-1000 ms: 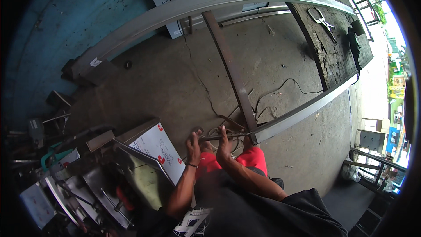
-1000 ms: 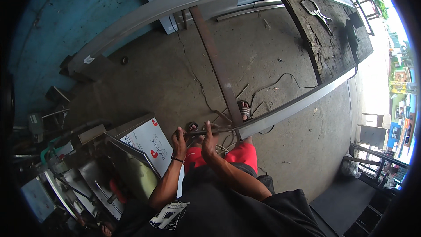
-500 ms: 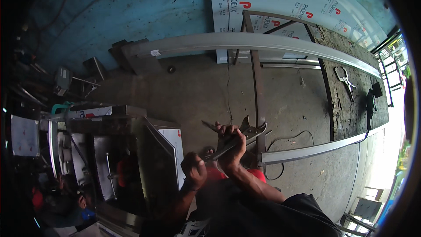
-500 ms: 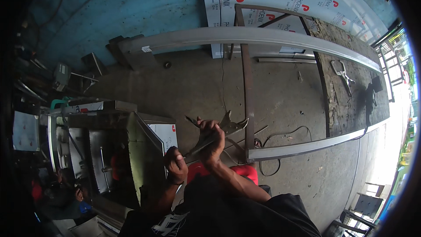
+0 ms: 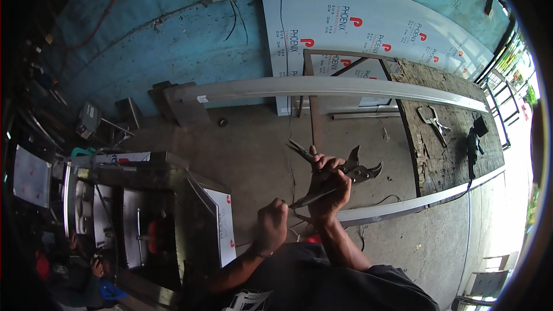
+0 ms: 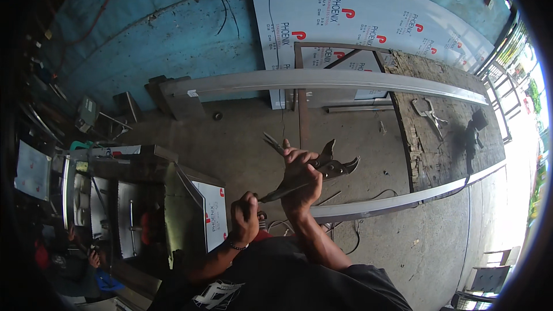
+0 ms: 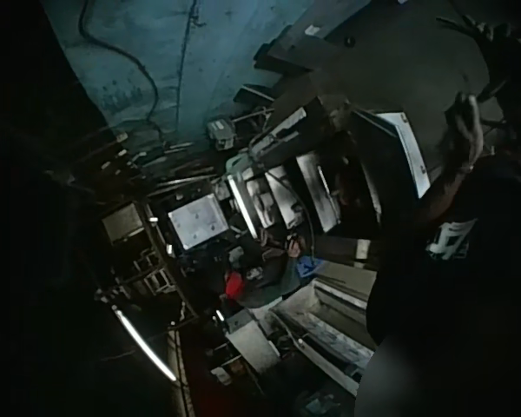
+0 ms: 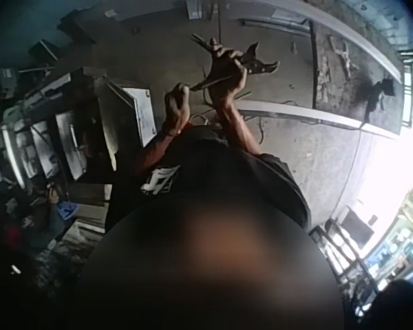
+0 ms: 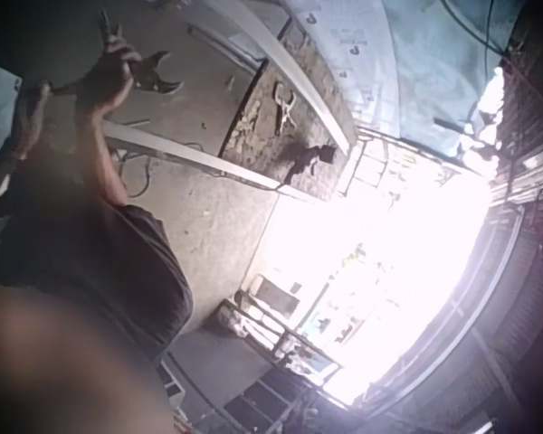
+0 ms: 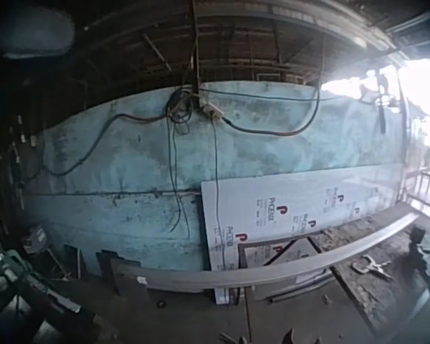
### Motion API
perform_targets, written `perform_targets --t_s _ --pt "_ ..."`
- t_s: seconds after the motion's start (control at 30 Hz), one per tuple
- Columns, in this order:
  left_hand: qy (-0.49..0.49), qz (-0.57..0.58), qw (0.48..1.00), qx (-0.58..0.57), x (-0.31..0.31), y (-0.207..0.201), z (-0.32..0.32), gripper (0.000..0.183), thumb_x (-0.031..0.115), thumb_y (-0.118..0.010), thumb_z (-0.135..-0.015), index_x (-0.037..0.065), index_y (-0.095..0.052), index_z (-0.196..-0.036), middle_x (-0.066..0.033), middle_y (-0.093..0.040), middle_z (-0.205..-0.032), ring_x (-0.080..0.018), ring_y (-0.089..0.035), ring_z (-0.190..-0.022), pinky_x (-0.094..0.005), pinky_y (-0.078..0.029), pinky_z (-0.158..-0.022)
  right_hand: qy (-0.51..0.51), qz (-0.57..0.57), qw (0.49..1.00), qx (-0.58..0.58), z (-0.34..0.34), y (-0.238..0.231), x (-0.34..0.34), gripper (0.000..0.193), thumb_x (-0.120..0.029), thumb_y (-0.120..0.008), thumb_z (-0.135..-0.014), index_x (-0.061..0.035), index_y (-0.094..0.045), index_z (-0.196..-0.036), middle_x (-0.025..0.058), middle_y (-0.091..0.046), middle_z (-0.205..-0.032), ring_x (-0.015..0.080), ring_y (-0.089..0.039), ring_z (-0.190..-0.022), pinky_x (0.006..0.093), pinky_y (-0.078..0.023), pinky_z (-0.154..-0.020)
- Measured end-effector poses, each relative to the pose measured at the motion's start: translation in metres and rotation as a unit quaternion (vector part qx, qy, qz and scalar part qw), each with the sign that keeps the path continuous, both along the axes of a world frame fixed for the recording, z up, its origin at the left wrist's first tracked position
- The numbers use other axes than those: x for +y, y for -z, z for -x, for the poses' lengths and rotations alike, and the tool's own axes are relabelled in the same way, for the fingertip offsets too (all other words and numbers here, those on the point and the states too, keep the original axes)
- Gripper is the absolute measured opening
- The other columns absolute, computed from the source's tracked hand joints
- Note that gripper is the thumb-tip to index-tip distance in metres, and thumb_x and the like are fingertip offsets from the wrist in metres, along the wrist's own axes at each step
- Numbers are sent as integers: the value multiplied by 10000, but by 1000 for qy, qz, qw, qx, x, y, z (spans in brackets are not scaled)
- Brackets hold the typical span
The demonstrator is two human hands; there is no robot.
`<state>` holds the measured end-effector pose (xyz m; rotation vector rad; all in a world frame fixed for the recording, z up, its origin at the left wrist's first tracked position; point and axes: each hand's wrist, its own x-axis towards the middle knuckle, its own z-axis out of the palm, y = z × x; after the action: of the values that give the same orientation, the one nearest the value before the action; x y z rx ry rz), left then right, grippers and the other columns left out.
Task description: Stripping the insulation off a wire using a pair of pliers.
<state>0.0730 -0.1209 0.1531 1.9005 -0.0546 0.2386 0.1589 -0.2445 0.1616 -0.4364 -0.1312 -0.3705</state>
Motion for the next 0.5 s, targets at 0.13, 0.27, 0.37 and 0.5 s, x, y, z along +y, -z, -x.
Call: perform_targets --t_s 0.13,0.27,0.37,0.5 --pt "76 354 863 354 -3 -7 8 319 267 -538 -1025 53 -505 -791 -113 -473 -634 -298 -480 -547 -402 -398 -547 15 35 999 -25 -2 -7 -20 238 -254 -488 -880 -26 -479 -950 155 -539 -899 325 -543 -998 545 -195 -1184" --pt "82 -207 938 -264 3 -6 -11 306 293 -676 -915 40 -534 -819 -121 -540 -790 -314 -540 -698 -436 -450 -652 16 8 1000 -14 5 -13 -24 240 -253 -486 -878 -26 -474 -955 157 -543 -902 327 -546 -1004 544 -201 -1182" --pt "116 -191 906 -360 7 2 -25 284 253 -641 -941 49 -511 -793 -114 -532 -752 -319 -529 -655 -432 -437 -609 19 17 1000 -12 15 -21 -25 232 -250 -492 -877 -29 -468 -946 151 -535 -900 320 -535 -1003 550 -202 -1181" --pt "48 -64 983 -168 -11 12 -6 315 278 -615 -960 66 -483 -769 -106 -512 -720 -297 -512 -628 -407 -410 -561 75 47 996 -22 15 -29 -24 218 -240 -503 -870 -32 -459 -920 137 -512 -892 305 -507 -998 559 -206 -1177"
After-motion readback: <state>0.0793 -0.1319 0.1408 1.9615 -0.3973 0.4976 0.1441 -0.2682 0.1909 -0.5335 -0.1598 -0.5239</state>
